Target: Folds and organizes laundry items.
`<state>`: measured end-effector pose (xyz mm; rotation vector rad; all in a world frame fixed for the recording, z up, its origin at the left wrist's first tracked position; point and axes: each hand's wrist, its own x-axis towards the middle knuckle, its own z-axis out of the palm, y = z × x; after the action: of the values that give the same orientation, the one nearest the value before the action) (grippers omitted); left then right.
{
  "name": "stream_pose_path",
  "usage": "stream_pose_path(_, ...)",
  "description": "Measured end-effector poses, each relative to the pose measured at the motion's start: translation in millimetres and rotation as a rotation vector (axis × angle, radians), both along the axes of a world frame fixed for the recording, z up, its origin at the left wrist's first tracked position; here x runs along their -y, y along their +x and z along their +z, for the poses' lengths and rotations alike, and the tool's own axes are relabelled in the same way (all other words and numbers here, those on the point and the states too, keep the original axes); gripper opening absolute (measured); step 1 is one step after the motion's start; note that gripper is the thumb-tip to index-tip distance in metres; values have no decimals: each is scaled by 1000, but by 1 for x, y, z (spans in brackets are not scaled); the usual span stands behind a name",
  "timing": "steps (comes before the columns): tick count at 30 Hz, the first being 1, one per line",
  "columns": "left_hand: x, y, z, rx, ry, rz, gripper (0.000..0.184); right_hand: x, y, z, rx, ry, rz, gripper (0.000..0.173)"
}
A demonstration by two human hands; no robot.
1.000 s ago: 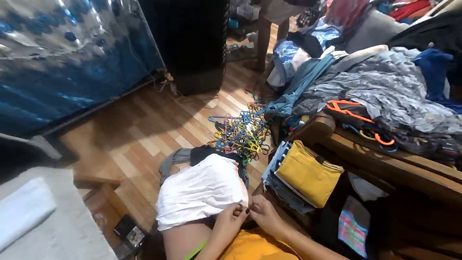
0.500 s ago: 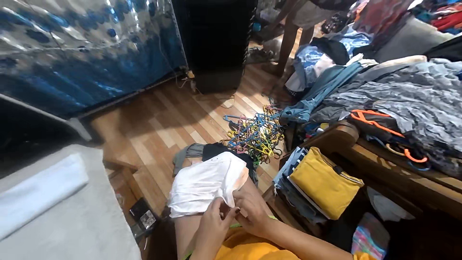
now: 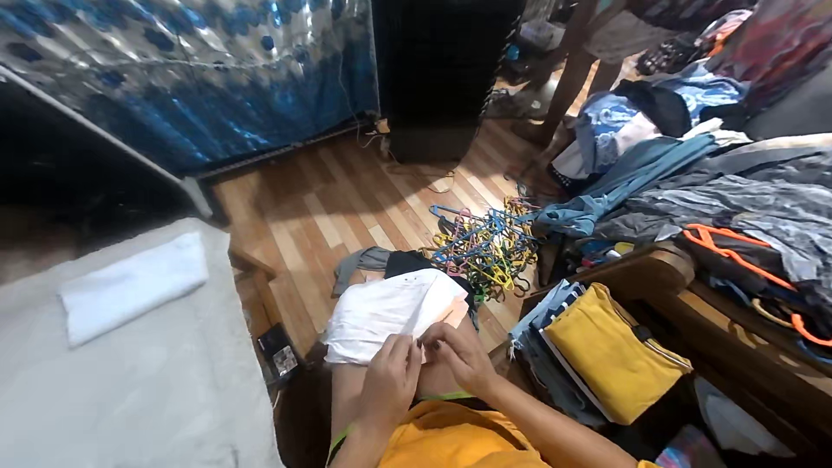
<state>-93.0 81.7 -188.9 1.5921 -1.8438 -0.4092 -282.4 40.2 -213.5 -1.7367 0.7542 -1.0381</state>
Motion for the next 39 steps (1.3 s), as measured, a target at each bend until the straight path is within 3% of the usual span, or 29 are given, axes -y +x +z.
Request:
stream_pose_path(3, 6, 16, 17, 229, -227, -3, 29, 21, 5, 0, -374, -77, -18, 32)
stream_pose_path(6, 15, 35, 49, 129, -302, -4, 31, 50, 19, 11, -652, -154, -107, 36)
stream_pose_path(7, 18, 41, 60, -51, -263, 0, 33, 64, 23, 19, -710, -70, -119, 37)
stream_pose_path(10, 36, 58, 107, -902, -152, 161, 25, 131, 20, 23, -878, 163, -69, 41)
stream_pose_path(11, 45, 69, 131, -1088, -142, 290, 25, 155, 12, 19, -948, 184, -40, 40)
stream_pose_path(13, 65, 105, 181, -1231, -130, 516, 29, 192, -12, 19, -1084, 162, -19, 35)
stream_pose_path(15, 83, 154, 209, -1055, -68, 521, 28, 218, -40, 39, -1231, 188, -75, 46)
stream_pose_path(17, 97, 193, 227, -858, 126, 391, 23, 243, -59, 68, -1246, 107, -237, 44)
stream_pose_path(19, 112, 213, 239, -826, 247, 239, 36, 265, -73, 101, -1189, -47, -411, 40)
stream_pose_path(21, 132, 221, 250, -733, 261, 133, 27, 284, -82, 142, -1175, -75, -516, 44)
stream_pose_path(23, 156, 218, 266, -347, 233, 149, 16, 297, -91, 184, -1177, -71, -581, 50)
stream_pose_path(25, 183, 211, 284, 85, 262, 206, 24, 304, -100, 222, -1193, -95, -622, 52)
stream_pose_path(27, 211, 204, 292, 285, 296, 223, 32, 308, -108, 254, -1197, -91, -685, 59)
stream_pose_path(30, 246, 192, 302, 395, 280, 199, 39, 307, -123, 295, -1188, -86, -806, 71)
stream_pose_path(33, 266, 176, 317, 441, 281, 139, 49, 302, -141, 319, -1219, -160, -782, 46)
stream_pose_path(35, 269, 162, 327, 445, 288, 139, 52, 299, -148, 325, -1257, -181, -751, 42)
stream_pose_path(39, 282, 165, 326, 453, 219, 185, 28, 284, -139, 328, -1298, -135, -779, 42)
